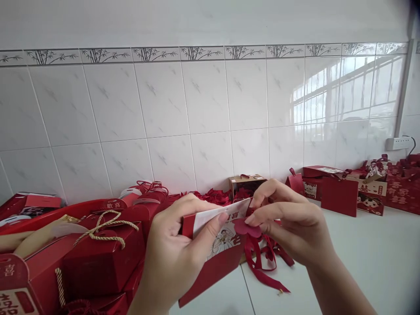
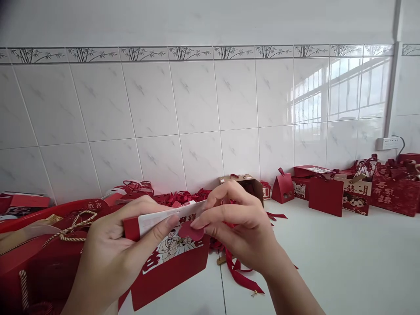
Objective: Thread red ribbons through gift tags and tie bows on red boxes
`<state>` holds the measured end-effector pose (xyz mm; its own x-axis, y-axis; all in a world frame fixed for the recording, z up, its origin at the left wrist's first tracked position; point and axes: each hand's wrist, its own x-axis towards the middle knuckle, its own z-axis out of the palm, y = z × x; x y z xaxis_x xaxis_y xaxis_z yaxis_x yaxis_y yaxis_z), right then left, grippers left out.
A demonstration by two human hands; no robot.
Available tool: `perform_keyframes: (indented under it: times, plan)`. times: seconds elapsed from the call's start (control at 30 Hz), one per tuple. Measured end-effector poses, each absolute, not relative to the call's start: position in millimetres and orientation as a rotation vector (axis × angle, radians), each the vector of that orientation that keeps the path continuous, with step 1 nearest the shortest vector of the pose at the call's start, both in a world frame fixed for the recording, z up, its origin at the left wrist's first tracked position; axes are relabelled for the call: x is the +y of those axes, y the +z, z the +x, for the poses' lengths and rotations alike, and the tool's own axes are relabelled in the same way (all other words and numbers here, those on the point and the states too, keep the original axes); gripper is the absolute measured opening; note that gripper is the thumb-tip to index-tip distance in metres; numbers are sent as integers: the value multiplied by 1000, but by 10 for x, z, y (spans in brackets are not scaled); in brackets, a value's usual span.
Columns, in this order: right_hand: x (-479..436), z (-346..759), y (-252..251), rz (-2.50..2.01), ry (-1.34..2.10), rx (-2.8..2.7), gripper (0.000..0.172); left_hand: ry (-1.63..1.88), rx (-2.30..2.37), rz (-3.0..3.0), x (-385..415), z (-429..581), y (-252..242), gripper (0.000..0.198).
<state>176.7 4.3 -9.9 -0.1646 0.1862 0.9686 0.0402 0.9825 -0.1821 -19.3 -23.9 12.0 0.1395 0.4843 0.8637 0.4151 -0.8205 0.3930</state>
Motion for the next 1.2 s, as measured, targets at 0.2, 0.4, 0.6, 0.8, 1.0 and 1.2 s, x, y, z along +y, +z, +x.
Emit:
perform_keyframes:
  times: [0.2, 0.4, 0.6, 0.8, 1.0, 1.2]
  plan:
    - [26, 1703, -130, -234, 42, -1686, 26, 1876, 858, 2458, -280, -145, 88, 14]
    - [52, 1682, -136, -259, 47, -1716, 30, 1920, 904, 2522, -258, -125, 68, 17]
    - [61, 1675, -159, -280, 74, -1733, 36, 1938, 908, 2562, -239, -113, 39, 18]
    - [78, 1662, -168, -294, 110, -1739, 36, 1943, 887, 2570, -219, -110, 30, 16]
    - [47, 1655, -170, -296, 138, -1669, 31, 1908, 851, 2622, -215, -133, 37, 18]
    - [66, 1627, -176, -331, 261, -1579, 15, 1937, 734, 2684, -199, -131, 36, 15]
